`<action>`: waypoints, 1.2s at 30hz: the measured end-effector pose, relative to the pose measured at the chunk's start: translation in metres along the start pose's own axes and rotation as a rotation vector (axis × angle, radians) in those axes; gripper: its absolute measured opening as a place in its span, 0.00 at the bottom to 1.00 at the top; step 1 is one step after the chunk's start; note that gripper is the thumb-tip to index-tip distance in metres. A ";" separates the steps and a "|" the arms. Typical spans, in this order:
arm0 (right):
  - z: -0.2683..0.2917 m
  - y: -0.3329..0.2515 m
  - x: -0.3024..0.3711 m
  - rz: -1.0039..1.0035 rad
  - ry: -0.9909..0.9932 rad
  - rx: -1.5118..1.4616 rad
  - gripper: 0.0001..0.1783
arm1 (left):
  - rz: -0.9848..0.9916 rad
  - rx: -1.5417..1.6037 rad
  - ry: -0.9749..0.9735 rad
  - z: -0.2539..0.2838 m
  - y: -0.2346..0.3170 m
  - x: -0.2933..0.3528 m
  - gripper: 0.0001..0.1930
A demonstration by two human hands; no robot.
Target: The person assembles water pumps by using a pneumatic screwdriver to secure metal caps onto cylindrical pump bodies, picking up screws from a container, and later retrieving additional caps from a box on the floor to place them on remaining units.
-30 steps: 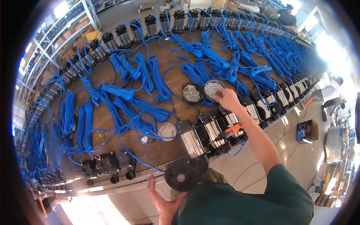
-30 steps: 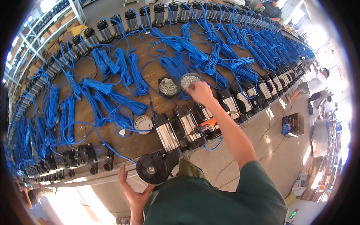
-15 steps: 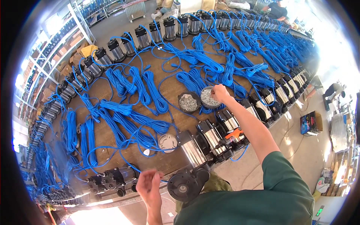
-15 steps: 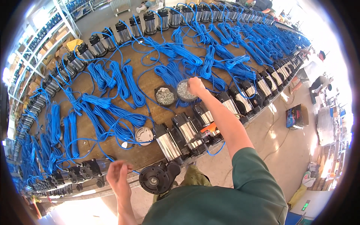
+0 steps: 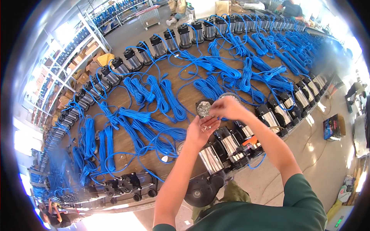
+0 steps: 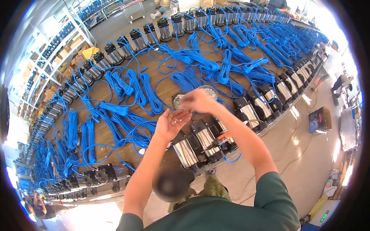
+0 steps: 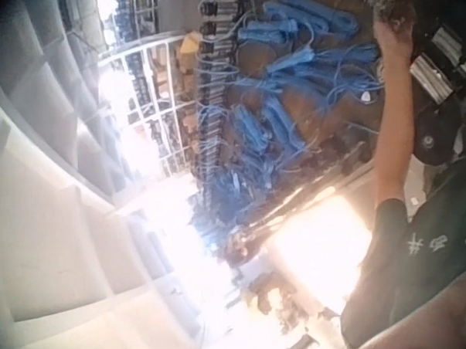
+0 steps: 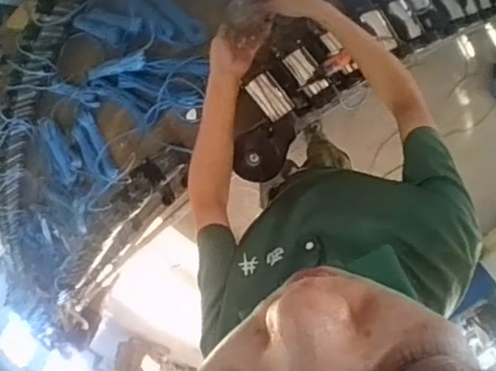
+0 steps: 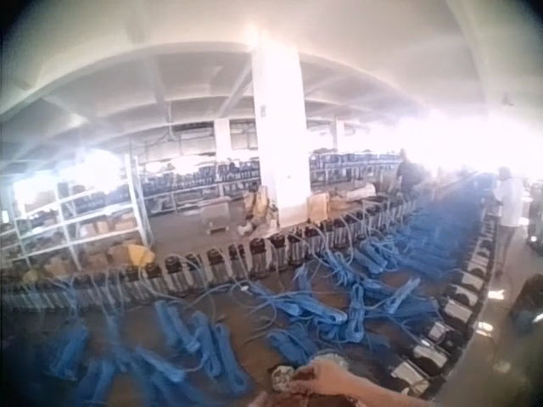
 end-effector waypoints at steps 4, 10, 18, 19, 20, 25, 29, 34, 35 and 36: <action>0.068 0.152 -0.033 -0.117 0.358 0.691 0.14 | -0.039 0.021 -0.034 -0.008 0.008 0.009 0.27; 0.025 0.190 -0.057 -0.094 0.106 0.828 0.12 | -0.098 0.017 -0.050 -0.006 0.026 0.043 0.24; 0.054 0.168 -0.049 -0.143 0.284 0.895 0.09 | -0.042 -0.024 0.083 0.007 0.014 0.034 0.21; 0.052 0.165 -0.050 -0.135 0.256 0.864 0.11 | -0.059 -0.048 0.104 0.010 0.014 0.032 0.20; 0.056 0.172 -0.049 -0.203 0.248 0.857 0.10 | -0.069 -0.053 0.120 0.014 0.009 0.029 0.20; 0.027 0.175 -0.046 -0.017 0.136 0.846 0.08 | -0.070 -0.086 0.153 0.014 -0.006 0.022 0.19; 0.018 0.170 -0.052 -0.077 0.141 1.072 0.08 | -0.078 -0.032 0.078 0.008 -0.008 0.040 0.19; 0.026 0.143 -0.040 -0.040 0.235 0.996 0.07 | -0.097 -0.036 0.057 0.006 0.001 0.058 0.20; 0.030 0.143 -0.040 -0.056 0.258 0.973 0.06 | -0.098 -0.036 0.051 0.004 0.001 0.059 0.20; 0.034 0.143 -0.039 -0.072 0.280 0.949 0.06 | -0.099 -0.037 0.046 0.003 0.002 0.061 0.20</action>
Point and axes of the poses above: each hand's wrist, its own x-axis away from the middle knuckle, its own z-axis out of the back of the hand, y = z × x, the point moved 9 cm from there along -x, towards the middle knuckle, and after that the axes turned 3 degrees about x, right-handed, at the moved point
